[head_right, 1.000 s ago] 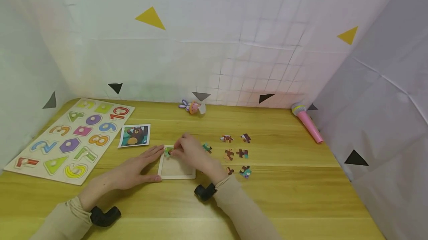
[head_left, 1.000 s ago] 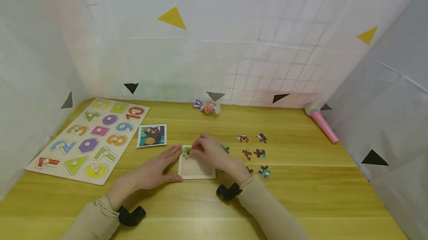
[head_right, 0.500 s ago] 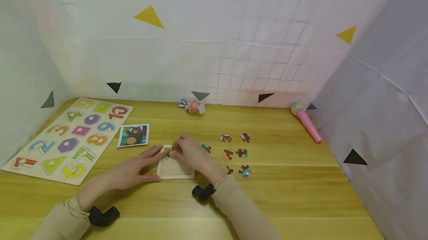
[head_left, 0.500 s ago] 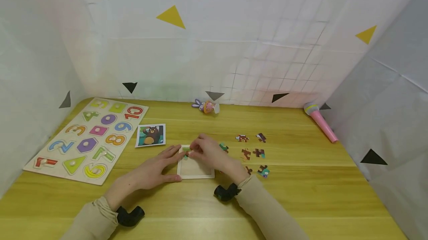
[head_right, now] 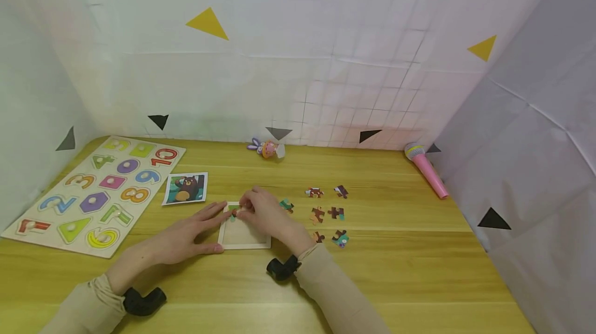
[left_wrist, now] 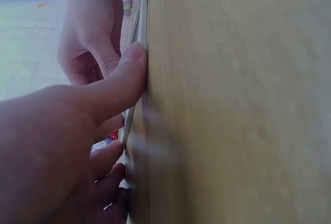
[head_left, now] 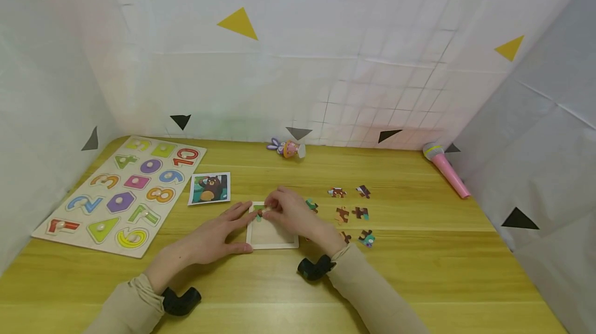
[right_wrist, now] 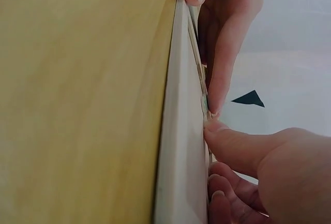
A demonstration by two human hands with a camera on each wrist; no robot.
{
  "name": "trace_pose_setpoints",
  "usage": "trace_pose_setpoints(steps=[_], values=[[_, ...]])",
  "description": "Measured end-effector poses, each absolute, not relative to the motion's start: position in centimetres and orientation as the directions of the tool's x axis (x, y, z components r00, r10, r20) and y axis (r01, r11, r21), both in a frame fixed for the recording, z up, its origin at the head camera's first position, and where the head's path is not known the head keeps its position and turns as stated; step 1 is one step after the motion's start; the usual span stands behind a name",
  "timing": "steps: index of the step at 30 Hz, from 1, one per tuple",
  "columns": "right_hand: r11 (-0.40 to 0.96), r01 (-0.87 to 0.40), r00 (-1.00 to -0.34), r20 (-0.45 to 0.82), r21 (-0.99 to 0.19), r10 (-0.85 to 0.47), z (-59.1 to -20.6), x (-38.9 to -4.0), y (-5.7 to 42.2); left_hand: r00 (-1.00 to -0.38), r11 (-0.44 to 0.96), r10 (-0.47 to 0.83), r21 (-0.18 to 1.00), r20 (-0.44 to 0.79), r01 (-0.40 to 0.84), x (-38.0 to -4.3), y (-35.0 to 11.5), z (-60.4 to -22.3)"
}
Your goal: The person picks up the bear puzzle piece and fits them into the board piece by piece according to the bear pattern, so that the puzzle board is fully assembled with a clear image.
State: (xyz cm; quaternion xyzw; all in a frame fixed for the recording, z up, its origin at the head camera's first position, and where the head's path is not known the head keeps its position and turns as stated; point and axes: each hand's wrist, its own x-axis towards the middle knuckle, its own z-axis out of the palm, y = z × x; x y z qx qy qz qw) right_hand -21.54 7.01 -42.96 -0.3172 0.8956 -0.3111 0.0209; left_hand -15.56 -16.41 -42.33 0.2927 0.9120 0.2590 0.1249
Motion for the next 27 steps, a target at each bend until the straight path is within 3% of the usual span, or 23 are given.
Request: trace_pose_setpoints(steps=[27], values=[[0.610,-0.560,-0.798,0.167,-0.560,-0.579,-43.2,-21.7,7.0,-0.750,0.691,0.655,0.475,-0.094,0.544,-15.9,-15.5,-41.8]])
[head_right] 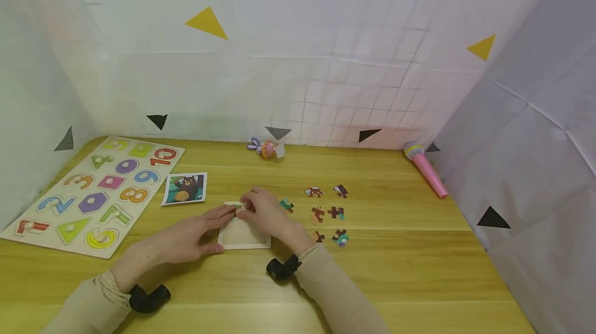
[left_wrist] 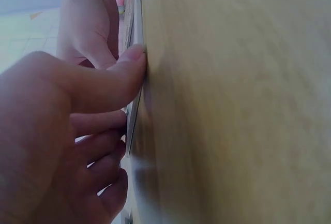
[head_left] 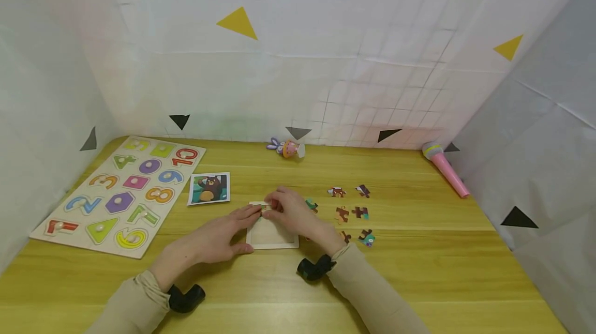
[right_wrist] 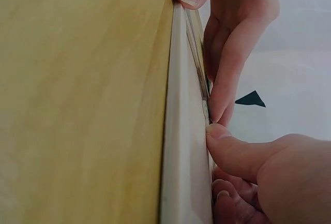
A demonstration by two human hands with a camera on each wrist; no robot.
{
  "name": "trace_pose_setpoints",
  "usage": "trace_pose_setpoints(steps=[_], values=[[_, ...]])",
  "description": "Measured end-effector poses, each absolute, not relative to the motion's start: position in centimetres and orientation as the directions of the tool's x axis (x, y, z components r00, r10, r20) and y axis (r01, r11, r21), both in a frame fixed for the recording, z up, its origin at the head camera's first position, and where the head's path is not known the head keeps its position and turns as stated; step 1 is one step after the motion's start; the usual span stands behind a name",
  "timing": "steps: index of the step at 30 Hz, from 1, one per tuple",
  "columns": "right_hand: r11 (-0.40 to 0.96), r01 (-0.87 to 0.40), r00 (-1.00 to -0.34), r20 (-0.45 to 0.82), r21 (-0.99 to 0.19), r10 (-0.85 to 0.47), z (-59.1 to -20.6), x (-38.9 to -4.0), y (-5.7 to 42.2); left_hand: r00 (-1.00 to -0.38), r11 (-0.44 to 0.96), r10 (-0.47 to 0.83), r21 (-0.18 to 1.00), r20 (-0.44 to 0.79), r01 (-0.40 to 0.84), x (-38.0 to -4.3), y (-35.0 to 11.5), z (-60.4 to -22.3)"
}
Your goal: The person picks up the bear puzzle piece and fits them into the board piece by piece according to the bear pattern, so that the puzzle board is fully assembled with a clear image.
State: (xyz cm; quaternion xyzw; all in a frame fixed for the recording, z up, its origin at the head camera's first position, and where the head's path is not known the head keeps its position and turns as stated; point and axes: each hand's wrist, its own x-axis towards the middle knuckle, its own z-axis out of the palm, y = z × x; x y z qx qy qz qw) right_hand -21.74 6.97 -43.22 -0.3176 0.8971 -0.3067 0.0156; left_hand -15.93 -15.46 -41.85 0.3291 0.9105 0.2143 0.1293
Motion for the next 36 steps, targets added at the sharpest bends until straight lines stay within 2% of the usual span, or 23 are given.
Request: trace_pose_setpoints(steps=[14,24,36], values=[[0.569,-0.606,-0.765,0.211,-0.556,-0.609,-43.1,-21.7,7.0,-0.747,0.694,0.657,0.470,-0.103,0.545,-15.7,-15.6,-41.9],[0.573,-0.596,-0.768,0.190,-0.563,-0.612,-43.2,-21.4,7.3,-0.741,0.686,0.665,0.473,-0.097,0.554,-15.5,-15.6,-42.2],[0.558,-0.611,-0.778,0.296,-0.561,-0.555,-42.7,-20.5,9.5,-0.737,0.680,0.669,0.480,-0.098,0.554,-15.6,-15.5,-42.0]])
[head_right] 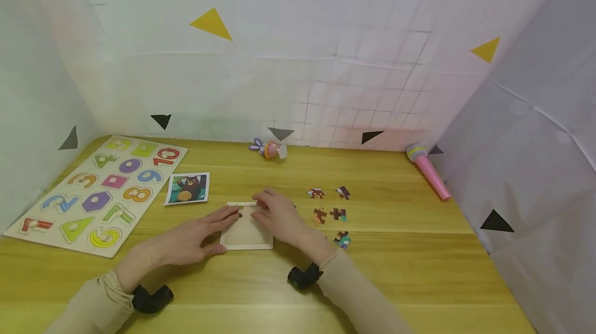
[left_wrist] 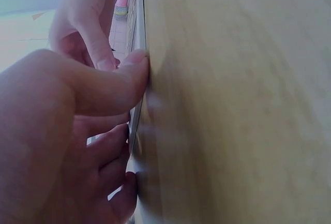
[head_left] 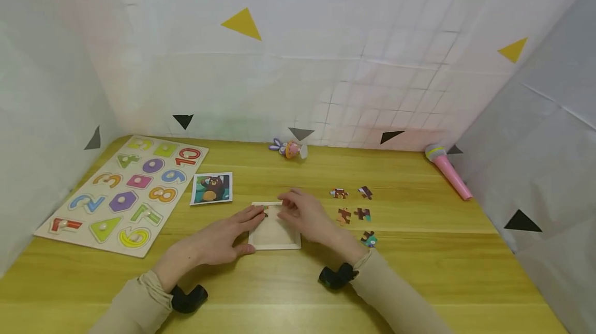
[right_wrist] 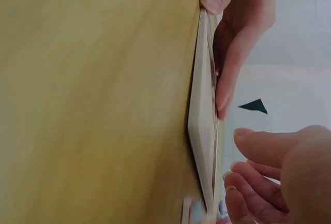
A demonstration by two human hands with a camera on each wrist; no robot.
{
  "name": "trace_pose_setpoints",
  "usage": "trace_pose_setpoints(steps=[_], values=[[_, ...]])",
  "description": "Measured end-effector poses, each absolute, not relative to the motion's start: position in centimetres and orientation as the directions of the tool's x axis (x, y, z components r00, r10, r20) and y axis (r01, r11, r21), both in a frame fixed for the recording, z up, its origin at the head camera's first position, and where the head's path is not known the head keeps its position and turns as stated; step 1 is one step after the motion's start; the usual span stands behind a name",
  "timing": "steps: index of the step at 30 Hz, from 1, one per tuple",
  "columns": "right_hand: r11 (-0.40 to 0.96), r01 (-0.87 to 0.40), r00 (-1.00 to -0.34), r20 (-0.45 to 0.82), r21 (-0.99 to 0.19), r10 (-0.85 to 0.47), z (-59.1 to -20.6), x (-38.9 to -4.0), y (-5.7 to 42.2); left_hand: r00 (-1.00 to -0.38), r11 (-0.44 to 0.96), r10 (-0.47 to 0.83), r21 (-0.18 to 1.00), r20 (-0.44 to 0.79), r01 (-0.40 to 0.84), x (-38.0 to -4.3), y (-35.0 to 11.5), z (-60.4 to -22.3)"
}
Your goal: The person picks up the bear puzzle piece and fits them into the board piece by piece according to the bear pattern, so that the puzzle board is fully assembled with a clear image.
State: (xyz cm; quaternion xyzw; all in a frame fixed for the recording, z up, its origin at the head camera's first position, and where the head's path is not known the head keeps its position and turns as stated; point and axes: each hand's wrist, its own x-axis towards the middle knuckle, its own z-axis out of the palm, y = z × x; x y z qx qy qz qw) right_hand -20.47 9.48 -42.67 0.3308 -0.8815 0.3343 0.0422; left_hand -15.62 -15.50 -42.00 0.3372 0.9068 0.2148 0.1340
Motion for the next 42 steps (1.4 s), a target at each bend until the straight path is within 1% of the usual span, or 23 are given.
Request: trace_pose_setpoints(steps=[7,13,17,23,27,32,42], values=[[0.613,-0.559,-0.821,0.271,-0.558,-0.503,-42.7,-20.3,12.0,-0.736,0.684,0.669,0.478,-0.107,0.552,-15.6,-15.4,-42.0],[0.660,-0.536,-0.844,0.336,-0.526,-0.418,-42.8,-20.8,14.7,-0.740,0.685,0.666,0.469,-0.095,0.557,-15.5,-15.4,-42.0],[0.705,-0.483,-0.874,0.335,-0.519,-0.353,-43.0,-21.6,16.8,-0.741,0.688,0.665,0.457,-0.086,0.564,-15.5,-15.3,-42.0],[0.740,-0.436,-0.893,0.350,-0.512,-0.284,-43.4,-22.8,19.9,-0.746,0.695,0.661,0.440,-0.082,0.569,-15.5,-15.3,-41.9],[0.748,-0.387,-0.919,0.293,-0.539,-0.264,-43.6,-23.3,21.2,-0.747,0.698,0.660,0.436,-0.084,0.568,-15.4,-15.3,-41.9],[0.765,-0.360,-0.932,0.238,-0.534,-0.273,-43.7,-23.8,21.9,-0.745,0.699,0.661,0.430,-0.086,0.571,-15.5,-15.2,-42.0],[0.774,-0.360,-0.932,0.240,-0.521,-0.273,-43.6,-24.4,22.0,-0.743,0.693,0.665,0.435,-0.078,0.575,-15.6,-15.3,-42.1]])
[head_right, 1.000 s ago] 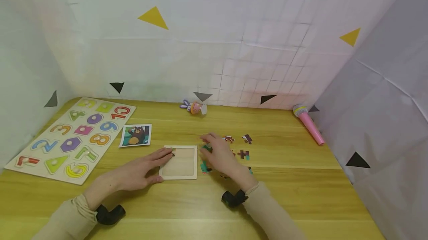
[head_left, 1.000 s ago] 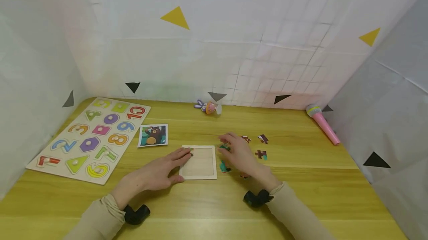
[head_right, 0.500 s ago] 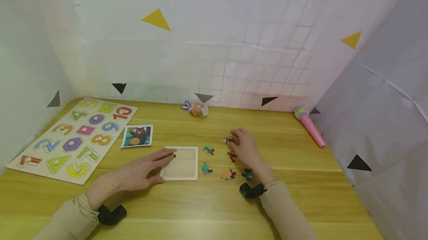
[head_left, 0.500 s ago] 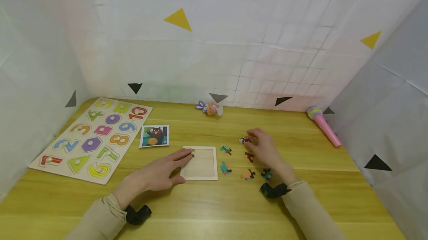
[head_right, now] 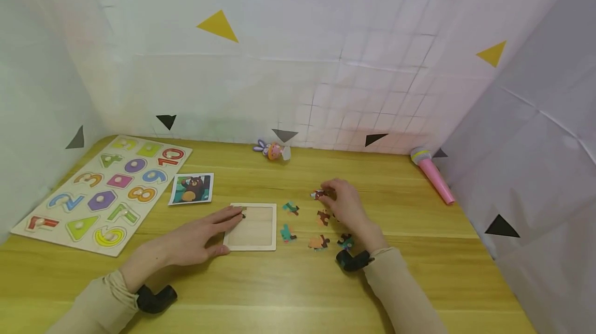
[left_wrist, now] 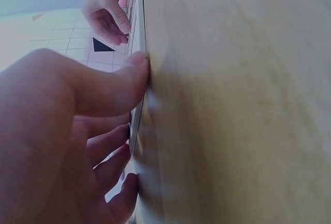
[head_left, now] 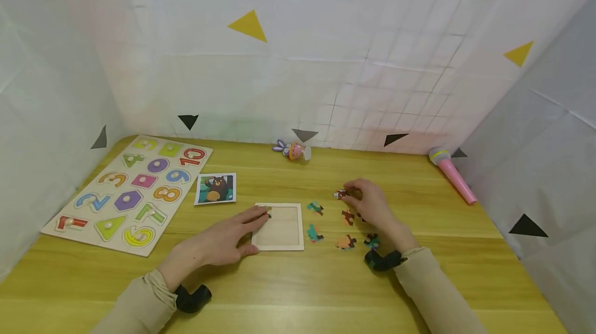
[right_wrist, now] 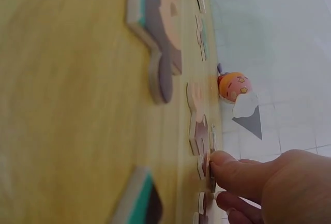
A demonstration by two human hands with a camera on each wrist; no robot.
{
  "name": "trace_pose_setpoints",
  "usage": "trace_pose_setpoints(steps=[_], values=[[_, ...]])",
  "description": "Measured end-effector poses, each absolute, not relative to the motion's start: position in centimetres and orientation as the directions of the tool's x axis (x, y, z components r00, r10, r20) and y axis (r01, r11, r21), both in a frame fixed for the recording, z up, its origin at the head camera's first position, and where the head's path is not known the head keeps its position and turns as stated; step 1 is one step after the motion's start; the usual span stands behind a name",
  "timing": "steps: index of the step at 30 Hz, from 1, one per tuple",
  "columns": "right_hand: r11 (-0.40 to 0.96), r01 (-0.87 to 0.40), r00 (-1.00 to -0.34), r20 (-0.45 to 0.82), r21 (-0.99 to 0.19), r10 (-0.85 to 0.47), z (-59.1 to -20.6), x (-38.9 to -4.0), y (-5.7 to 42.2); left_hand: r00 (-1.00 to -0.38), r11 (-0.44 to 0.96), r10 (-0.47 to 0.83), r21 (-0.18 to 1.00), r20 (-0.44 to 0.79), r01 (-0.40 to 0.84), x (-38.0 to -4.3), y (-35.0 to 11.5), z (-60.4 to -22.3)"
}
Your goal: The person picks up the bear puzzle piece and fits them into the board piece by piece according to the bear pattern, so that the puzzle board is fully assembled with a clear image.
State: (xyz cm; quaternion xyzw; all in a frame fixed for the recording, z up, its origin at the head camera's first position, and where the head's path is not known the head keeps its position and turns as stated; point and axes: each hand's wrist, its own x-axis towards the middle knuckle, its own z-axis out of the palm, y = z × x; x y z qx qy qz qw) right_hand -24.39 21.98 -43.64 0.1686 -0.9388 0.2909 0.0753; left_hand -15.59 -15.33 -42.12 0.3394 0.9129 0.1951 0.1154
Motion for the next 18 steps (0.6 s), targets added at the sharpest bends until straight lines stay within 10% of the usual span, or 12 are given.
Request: trace_pose_setpoints(steps=[18], values=[[0.784,-0.390,-0.918,0.275,-0.483,-0.287,-43.46,-24.41,21.67,-0.742,0.694,0.666,0.431,-0.077,0.577,-15.59,-15.30,-42.18]])
